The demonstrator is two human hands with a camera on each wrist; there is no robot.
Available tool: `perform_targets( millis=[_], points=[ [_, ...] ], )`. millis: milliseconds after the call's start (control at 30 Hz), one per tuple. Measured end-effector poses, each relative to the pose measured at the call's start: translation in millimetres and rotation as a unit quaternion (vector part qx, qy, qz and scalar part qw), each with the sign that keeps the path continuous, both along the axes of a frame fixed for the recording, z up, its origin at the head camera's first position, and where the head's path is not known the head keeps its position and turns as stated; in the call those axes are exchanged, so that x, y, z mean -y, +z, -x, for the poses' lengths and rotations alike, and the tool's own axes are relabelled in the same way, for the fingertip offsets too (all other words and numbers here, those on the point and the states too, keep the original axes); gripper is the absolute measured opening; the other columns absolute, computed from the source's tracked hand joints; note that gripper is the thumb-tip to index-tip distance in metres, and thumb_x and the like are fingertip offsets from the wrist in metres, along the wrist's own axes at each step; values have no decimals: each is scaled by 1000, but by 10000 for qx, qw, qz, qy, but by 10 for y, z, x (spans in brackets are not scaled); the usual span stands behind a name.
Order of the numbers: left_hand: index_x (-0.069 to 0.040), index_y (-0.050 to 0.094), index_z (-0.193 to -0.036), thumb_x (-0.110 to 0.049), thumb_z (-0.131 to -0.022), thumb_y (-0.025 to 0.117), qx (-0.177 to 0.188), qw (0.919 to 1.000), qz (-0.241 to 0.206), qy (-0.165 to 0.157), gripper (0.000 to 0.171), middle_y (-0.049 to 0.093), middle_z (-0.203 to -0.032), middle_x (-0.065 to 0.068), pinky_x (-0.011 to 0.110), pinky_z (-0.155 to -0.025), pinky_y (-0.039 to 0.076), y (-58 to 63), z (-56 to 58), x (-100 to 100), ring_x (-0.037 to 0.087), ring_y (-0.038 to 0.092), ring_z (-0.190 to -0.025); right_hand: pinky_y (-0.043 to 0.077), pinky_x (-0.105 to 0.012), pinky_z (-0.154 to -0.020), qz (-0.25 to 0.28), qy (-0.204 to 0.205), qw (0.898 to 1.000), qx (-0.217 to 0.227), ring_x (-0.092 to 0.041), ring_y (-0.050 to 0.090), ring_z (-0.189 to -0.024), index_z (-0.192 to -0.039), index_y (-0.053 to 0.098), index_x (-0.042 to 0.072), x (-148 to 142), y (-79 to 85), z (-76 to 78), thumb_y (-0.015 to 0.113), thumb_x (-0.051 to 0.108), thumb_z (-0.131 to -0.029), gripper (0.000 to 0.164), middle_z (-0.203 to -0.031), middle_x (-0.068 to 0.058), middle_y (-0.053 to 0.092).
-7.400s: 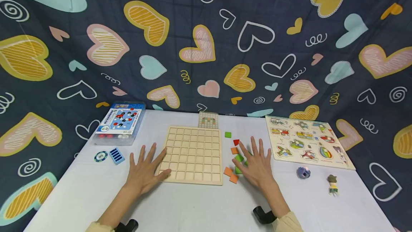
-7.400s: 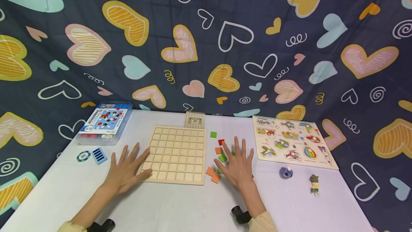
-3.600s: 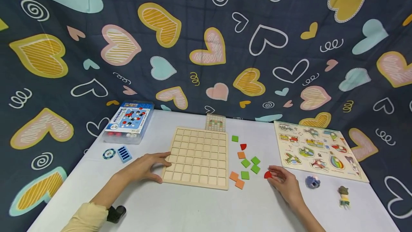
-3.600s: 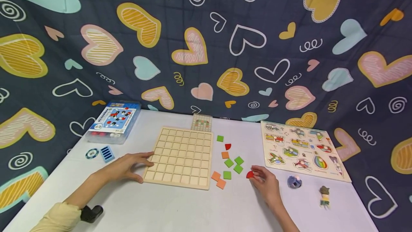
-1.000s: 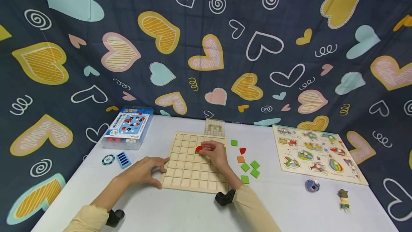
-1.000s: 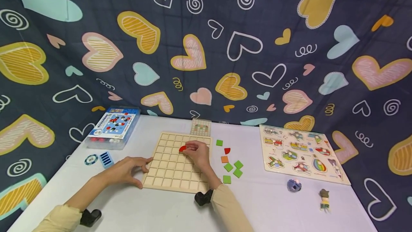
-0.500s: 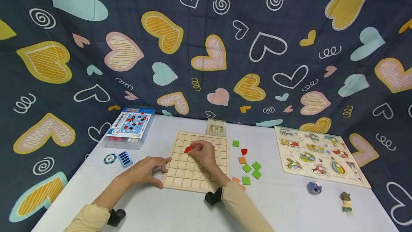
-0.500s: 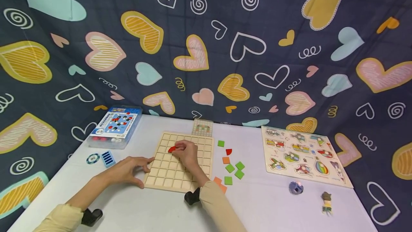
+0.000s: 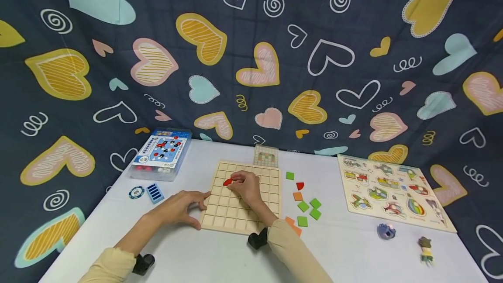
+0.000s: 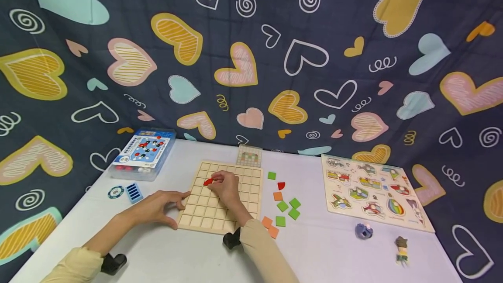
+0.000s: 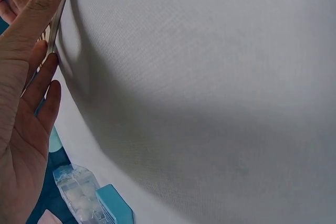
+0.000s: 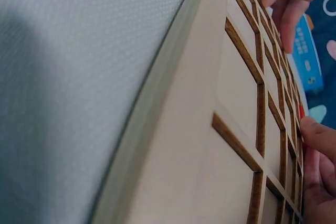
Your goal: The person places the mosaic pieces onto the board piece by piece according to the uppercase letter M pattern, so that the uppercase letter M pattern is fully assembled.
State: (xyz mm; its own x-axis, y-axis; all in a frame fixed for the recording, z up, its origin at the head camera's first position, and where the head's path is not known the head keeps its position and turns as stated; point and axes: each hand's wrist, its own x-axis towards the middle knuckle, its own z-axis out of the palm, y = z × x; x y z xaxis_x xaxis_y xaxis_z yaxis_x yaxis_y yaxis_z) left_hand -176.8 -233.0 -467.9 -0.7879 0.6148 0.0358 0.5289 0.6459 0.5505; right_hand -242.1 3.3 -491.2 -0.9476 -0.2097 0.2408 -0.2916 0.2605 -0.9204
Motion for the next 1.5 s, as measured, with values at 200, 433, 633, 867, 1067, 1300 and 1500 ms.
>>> perform_targets(
  millis=[200, 433, 633, 867, 1067, 1300, 1500],
  points=[
    [-23, 66, -85, -41, -65, 83, 4, 10000, -54, -21, 32, 55, -135, 14, 52, -101, 44, 14, -17, 1, 35, 52, -122, 58, -21, -65, -249, 44, 9997, -47, -29, 70, -75, -95, 70, -8, -2, 29, -7, 79, -7, -71, 26, -87, -20, 71],
    [-24, 66, -85, -39, -65, 84, 60, 10000, -50, 35, 31, 55, -136, 13, 52, -100, 44, 29, -28, -4, 35, 52, -123, 58, -21, -64, -225, 239, 9994, -48, -33, 70, -74, -97, 69, -10, -28, 50, 9, 78, -9, -72, 27, -89, -23, 71],
    [-23, 66, -86, -39, -66, 83, 157, 9999, -15, 45, 30, 54, -137, 13, 52, -102, 43, 25, -8, 1, 35, 51, -124, 57, -20, -63, -263, 209, 9993, -159, -32, 70, -72, -95, 70, -8, -19, 23, 32, 78, -8, -71, 25, -86, -21, 71],
    [-24, 66, -85, -40, -66, 83, 154, 9999, 16, 47, 30, 54, -137, 12, 52, -102, 42, 20, -11, -12, 35, 51, -125, 58, -23, -65, -213, 237, 9992, -232, -33, 69, -72, -94, 70, -9, -31, 4, 45, 77, -9, -72, 23, -86, -21, 71],
    [-24, 66, -84, -40, -66, 83, 142, 9999, -9, 49, 31, 54, -137, 14, 52, -102, 43, 29, -25, -8, 36, 51, -124, 59, -27, -69, 46, 430, 9990, 53, -37, 69, -78, -99, 67, -13, -115, 82, 31, 75, -10, -75, 26, -91, -26, 69],
    [-24, 64, -83, -37, -64, 85, 140, 9998, -10, 129, 31, 54, -137, 14, 51, -101, 43, 36, -40, -18, 35, 50, -125, 59, -31, -75, 166, 374, 9981, 462, -37, 68, -88, -105, 65, -12, -457, 200, 46, 71, -5, -81, 26, -97, -27, 68],
    [-24, 63, -82, -35, -63, 86, 217, 9996, 27, 178, 31, 52, -138, 13, 51, -102, 43, 20, -42, -19, 34, 49, -126, 59, -39, -79, 320, 114, 9953, 910, -37, 67, -93, -111, 63, -12, -888, 276, 40, 69, -4, -84, 29, -107, -29, 66]
  ],
)
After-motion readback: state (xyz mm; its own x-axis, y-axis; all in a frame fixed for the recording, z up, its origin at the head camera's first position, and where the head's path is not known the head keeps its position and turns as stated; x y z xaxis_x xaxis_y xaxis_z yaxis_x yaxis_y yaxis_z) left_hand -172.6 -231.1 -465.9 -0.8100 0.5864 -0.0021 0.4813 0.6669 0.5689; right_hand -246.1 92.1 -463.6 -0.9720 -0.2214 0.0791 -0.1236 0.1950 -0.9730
